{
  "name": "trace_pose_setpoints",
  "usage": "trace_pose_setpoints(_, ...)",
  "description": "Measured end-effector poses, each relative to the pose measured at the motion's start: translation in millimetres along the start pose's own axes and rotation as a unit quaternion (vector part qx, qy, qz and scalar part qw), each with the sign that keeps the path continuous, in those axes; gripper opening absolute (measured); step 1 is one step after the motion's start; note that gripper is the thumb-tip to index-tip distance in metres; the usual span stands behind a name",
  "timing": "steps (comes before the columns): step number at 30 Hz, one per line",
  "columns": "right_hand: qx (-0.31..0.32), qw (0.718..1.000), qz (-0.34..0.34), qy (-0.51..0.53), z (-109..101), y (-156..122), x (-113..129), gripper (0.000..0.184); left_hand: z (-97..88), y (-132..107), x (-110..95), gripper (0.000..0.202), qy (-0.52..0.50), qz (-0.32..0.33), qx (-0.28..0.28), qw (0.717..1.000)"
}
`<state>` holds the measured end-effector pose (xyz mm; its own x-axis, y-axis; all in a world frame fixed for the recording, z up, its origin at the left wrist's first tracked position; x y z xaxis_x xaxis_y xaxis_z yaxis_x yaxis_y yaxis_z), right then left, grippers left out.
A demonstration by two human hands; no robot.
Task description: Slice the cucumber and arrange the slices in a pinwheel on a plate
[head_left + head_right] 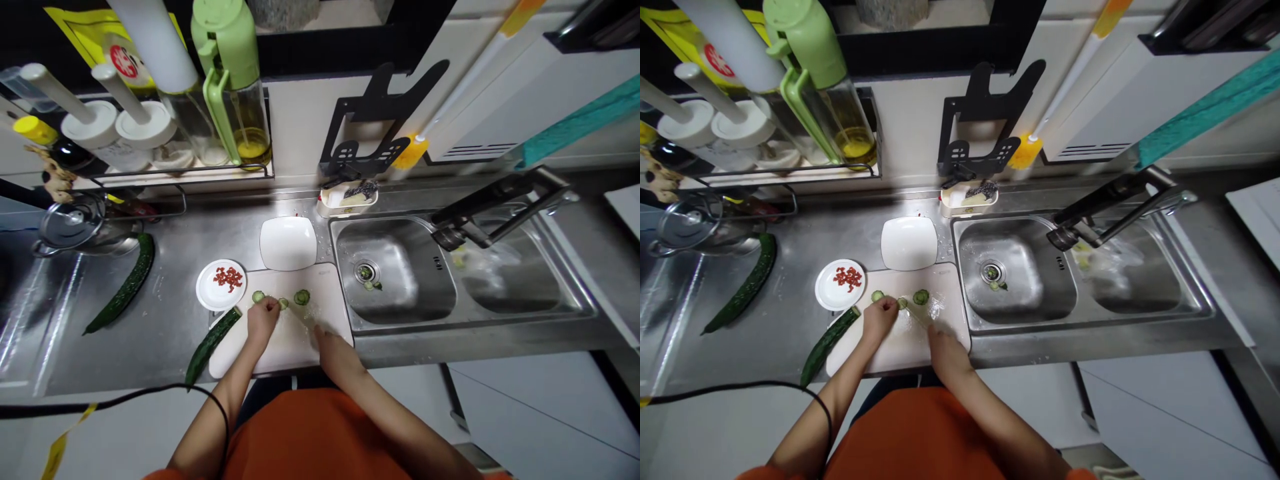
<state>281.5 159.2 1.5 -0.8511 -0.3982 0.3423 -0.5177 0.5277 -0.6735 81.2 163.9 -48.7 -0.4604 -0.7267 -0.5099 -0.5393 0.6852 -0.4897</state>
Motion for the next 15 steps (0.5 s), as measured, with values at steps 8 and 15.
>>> trace_pose_setpoints(8, -0.001, 1.000, 0.003, 0.006, -2.1, 4.4, 4.7, 0.046, 0.5, 3.4, 0.9, 0.017, 0.001, -0.016, 0.010, 1.000)
trace_pose_setpoints(15, 0.009, 1.000, 0.005, 0.014, -2.5, 5.5, 6.7, 0.049, 1.4, 3.8, 1.5, 0.017, 0.000, -0.009, 0.011, 1.000)
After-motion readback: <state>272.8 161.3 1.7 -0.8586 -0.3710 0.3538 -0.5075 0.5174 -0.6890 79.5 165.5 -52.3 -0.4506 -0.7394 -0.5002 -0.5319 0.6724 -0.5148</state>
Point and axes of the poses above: each hand's wrist, its own y-axis towards the middle knuckle, its own z-axis out of the palm, x = y × z, the point moved 9 cm from there along y, towards the middle knuckle, and after that the axes turned 10 degrees about -z, right-handed, at the moved point
